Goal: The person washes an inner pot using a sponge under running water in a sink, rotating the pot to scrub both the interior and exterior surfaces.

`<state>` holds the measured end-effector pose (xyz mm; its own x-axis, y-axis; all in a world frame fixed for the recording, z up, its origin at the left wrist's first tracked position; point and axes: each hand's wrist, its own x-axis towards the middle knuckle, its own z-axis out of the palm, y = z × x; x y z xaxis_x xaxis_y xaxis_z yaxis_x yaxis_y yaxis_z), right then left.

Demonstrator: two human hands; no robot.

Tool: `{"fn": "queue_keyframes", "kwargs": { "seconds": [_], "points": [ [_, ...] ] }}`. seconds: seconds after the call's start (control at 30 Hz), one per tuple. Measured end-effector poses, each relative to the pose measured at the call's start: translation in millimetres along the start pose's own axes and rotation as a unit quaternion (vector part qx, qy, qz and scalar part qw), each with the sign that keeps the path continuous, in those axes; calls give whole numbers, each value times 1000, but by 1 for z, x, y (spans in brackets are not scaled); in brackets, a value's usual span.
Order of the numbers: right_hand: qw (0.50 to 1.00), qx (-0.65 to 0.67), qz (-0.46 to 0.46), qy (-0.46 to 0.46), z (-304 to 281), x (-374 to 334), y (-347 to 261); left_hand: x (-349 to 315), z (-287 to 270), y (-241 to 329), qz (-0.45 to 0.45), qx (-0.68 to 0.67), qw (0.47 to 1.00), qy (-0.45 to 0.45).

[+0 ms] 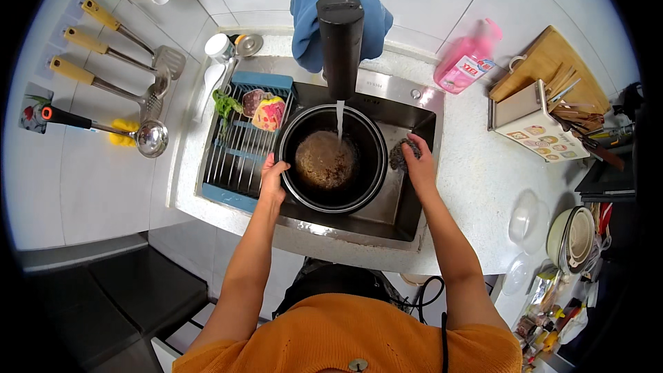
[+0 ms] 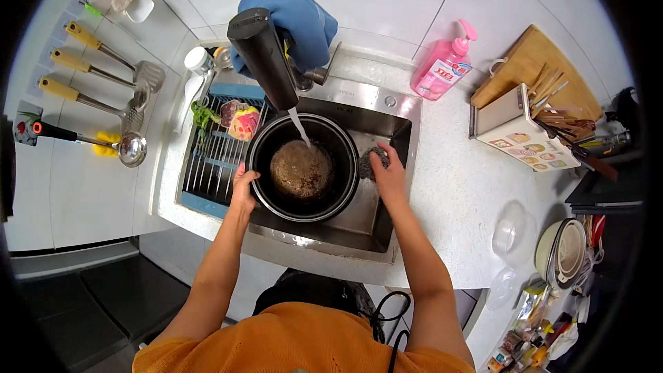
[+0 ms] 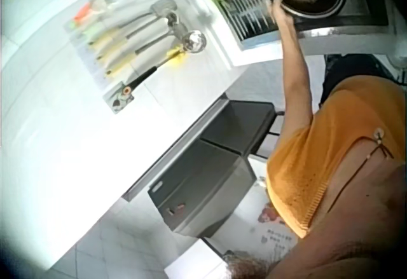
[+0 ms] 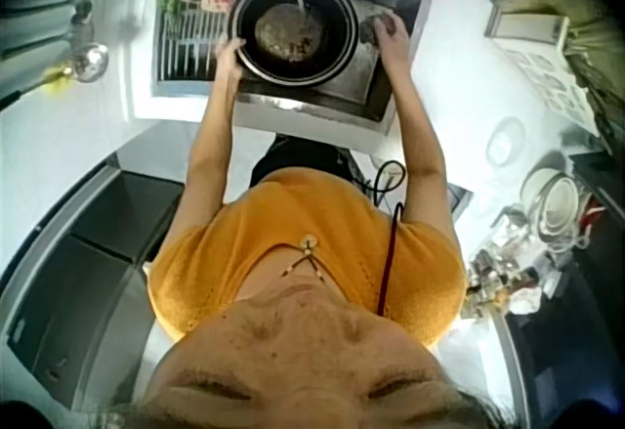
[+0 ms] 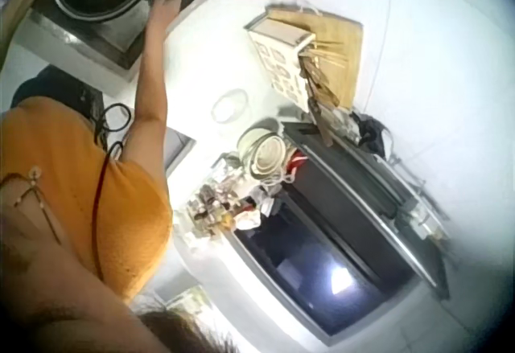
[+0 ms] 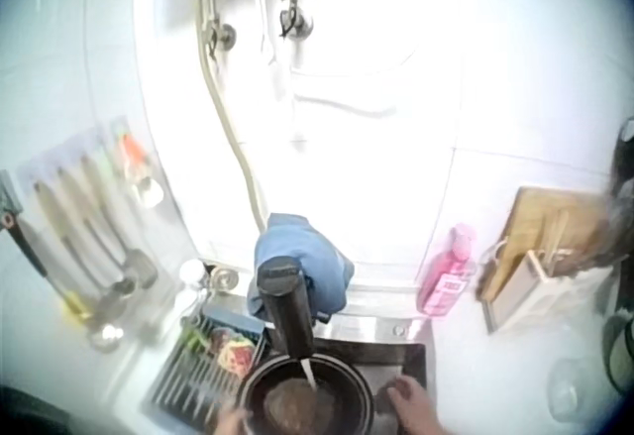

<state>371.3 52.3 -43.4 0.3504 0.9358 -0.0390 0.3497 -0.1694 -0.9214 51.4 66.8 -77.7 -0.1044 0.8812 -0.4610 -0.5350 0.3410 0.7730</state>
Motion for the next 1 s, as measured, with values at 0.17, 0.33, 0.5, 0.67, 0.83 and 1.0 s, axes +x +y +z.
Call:
{"fn": "queue_keyframes", "kwargs": {
  "seconds": [0.17,0.33,0.5,0.67,0.83,1.0],
  "points": [
    [992,-17,16,-125,33,-9,5,-4,9,-13,-31,-16,999,3],
    [955,-165,-13,-248,77,-17,20,-5,21,-15,7,30,999,12],
    [898,-173,-220,-339,127,-33,6,-6,39,-19,58,113,992,19],
    [720,-233,-567,-325,179,-2,18,-5,45,-8,130,367,921,11],
    [640,-320,-603,-353,202,55,23,4,45,-3,217,429,876,42],
    [654,-383,-630,-173,186,63,117,-4,47,2,212,438,873,45]
  ]
}}
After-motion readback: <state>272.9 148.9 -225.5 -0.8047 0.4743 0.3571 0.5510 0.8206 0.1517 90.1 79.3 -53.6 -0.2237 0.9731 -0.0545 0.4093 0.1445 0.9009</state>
